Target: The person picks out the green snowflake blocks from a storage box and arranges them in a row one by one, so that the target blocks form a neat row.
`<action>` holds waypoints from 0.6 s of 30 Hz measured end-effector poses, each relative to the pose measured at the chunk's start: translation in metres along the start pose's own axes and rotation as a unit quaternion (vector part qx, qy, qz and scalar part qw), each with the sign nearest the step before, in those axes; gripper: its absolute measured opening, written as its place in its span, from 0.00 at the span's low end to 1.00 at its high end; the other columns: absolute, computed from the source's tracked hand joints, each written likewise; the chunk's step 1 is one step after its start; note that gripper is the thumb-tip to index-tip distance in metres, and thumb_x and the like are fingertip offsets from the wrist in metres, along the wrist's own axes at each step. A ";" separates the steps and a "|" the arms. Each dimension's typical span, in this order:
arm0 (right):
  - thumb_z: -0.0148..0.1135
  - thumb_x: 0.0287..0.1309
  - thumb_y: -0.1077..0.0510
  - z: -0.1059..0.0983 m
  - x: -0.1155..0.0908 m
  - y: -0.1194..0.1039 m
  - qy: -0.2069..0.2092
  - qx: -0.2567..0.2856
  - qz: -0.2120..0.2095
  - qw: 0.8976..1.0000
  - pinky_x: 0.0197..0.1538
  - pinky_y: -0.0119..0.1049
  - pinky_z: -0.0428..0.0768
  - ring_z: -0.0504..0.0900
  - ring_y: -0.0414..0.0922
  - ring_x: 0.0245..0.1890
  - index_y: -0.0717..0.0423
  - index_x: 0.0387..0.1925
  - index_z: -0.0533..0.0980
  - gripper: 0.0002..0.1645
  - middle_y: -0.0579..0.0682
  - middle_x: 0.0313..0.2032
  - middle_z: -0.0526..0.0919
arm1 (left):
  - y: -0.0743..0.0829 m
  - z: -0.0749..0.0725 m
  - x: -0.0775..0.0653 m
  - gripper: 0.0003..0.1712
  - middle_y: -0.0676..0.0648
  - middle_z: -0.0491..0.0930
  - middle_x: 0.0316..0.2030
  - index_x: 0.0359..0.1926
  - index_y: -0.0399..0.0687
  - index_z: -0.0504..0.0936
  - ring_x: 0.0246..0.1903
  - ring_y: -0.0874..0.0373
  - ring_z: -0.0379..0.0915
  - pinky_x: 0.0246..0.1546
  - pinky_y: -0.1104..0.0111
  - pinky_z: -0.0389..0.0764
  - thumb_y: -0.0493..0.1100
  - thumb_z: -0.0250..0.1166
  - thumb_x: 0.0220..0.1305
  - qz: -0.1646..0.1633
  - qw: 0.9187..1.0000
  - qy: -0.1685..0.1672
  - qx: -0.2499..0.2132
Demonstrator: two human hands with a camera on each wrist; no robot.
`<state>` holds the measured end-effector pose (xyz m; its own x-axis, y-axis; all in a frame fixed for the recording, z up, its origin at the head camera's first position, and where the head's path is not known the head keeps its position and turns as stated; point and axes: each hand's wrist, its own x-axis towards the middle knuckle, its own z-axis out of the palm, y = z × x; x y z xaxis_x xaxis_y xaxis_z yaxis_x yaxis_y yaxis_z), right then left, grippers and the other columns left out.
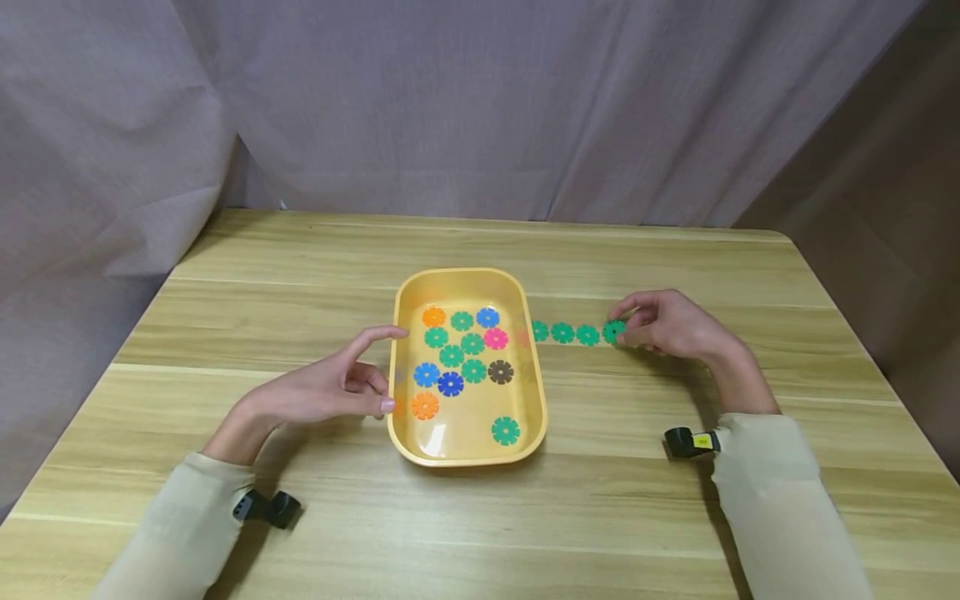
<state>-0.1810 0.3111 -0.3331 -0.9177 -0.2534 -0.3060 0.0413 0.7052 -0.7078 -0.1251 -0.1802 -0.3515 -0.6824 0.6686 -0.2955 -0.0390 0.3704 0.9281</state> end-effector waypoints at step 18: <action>0.74 0.64 0.59 0.001 0.001 0.006 -0.011 0.010 0.014 1.000 0.24 0.33 0.69 0.71 0.40 0.20 0.60 0.60 0.78 0.25 0.47 0.28 0.84 | -0.001 0.000 0.000 0.53 0.41 0.82 0.46 0.82 0.65 0.47 0.42 0.46 0.82 0.45 0.64 0.81 0.43 0.72 0.70 0.004 1.000 0.000 -0.003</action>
<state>-0.1811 0.3144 -0.3388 -0.9070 -0.2487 -0.3400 0.0746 0.6995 -0.7107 -0.1253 -0.1801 -0.3523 -0.6830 0.6710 -0.2886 -0.0387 0.3613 0.9316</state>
